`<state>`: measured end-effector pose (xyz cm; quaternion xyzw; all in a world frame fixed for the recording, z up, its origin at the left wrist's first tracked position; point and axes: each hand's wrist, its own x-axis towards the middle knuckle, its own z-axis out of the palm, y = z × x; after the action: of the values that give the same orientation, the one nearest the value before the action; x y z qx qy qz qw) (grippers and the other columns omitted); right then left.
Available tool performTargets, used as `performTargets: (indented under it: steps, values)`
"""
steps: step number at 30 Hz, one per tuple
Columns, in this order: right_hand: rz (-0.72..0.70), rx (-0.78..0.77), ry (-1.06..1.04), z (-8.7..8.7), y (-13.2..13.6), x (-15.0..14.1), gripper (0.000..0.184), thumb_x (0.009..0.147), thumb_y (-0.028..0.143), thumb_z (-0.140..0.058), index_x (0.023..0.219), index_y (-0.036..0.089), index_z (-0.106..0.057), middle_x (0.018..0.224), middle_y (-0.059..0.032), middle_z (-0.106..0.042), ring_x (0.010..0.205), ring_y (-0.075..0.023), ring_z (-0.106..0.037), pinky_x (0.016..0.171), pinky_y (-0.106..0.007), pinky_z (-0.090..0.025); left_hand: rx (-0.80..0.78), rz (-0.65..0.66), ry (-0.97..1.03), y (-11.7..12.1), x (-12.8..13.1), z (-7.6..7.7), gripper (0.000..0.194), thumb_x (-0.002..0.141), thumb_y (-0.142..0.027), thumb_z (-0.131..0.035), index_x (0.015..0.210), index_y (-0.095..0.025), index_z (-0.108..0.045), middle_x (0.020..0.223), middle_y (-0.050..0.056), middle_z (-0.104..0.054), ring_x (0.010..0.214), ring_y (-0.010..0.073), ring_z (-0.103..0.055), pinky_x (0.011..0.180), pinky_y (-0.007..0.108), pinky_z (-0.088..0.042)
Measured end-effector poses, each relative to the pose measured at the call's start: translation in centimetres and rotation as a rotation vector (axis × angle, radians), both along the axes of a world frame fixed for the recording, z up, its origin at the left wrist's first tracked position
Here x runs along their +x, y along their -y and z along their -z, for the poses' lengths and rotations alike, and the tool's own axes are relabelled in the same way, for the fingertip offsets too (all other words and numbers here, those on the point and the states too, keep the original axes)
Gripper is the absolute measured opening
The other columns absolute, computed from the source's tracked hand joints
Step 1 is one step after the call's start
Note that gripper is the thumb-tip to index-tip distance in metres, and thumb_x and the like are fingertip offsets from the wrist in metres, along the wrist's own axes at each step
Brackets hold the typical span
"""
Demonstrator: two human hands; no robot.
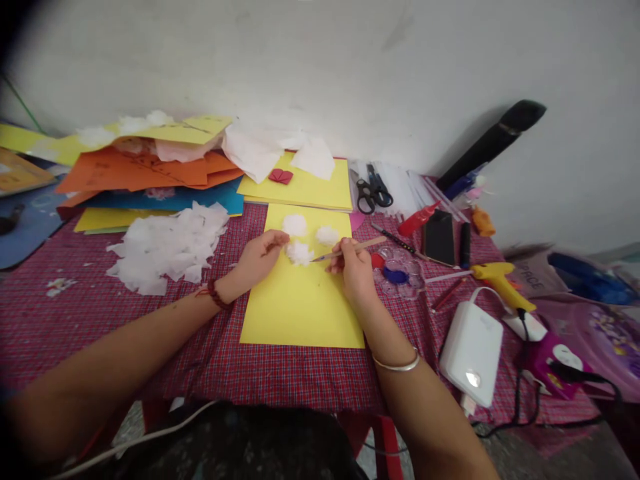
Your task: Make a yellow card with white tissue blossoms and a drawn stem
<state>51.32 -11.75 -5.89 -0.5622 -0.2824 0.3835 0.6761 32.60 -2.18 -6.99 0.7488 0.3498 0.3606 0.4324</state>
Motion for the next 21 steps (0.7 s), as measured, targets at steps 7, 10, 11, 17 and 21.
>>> performTargets:
  steps: [7, 10, 11, 17, 21]
  values:
    - [0.018, -0.006, 0.028, 0.1, -0.2, 0.9, 0.040, 0.077, 0.058, -0.069, 0.071, 0.020, -0.056, 0.049, 0.0059, -0.054, 0.036, -0.0067, -0.047, 0.038, -0.019, -0.044, 0.118, 0.260, -0.124, 0.4, 0.3, -0.1, 0.038, 0.082, -0.001, -0.042, 0.110, -0.018, -0.061, 0.109, 0.007, -0.071, 0.102, 0.0187, -0.066, 0.090, 0.035, -0.052]
    - [0.005, -0.006, 0.034, 0.4, -0.2, 1.0, 0.039, 0.079, 0.058, -0.067, 0.073, 0.021, -0.055, 0.050, 0.0062, -0.054, 0.037, -0.0073, -0.047, 0.040, -0.020, -0.046, 0.089, 0.278, -0.070, 0.2, 0.4, 0.0, 0.033, 0.083, -0.003, -0.045, 0.108, -0.017, -0.061, 0.104, 0.006, -0.071, 0.096, 0.0174, -0.067, 0.085, 0.033, -0.053]
    - [0.005, -0.003, 0.037, 0.4, -0.2, 1.1, 0.039, 0.079, 0.058, -0.066, 0.074, 0.021, -0.055, 0.050, 0.0064, -0.053, 0.037, -0.0074, -0.047, 0.040, -0.021, -0.046, 0.084, 0.259, -0.044, 0.1, 0.5, 0.1, 0.030, 0.083, -0.005, -0.047, 0.107, -0.017, -0.061, 0.103, 0.007, -0.070, 0.094, 0.0171, -0.066, 0.084, 0.032, -0.053]
    - [0.031, 0.025, 0.135, 0.6, -0.4, 1.4, 0.041, 0.080, 0.060, -0.065, 0.070, 0.021, -0.056, 0.049, 0.0049, -0.054, 0.037, -0.0079, -0.048, 0.038, -0.020, -0.040, 0.224, 0.031, -0.084, -0.9, 0.6, 0.2, 0.021, 0.076, -0.005, -0.054, 0.091, -0.017, -0.061, 0.092, 0.004, -0.063, 0.083, 0.0157, -0.060, 0.076, 0.029, -0.050]
    - [0.005, 0.008, 0.248, 0.5, -0.5, 1.1, 0.043, 0.081, 0.061, -0.062, 0.069, 0.020, -0.058, 0.052, 0.0033, -0.056, 0.038, -0.0079, -0.048, 0.037, -0.020, -0.038, 0.275, 0.073, -0.106, -1.2, 0.4, 0.0, 0.018, 0.075, -0.002, -0.052, 0.079, -0.017, -0.060, 0.079, 0.001, -0.058, 0.075, 0.0149, -0.056, 0.070, 0.028, -0.046]
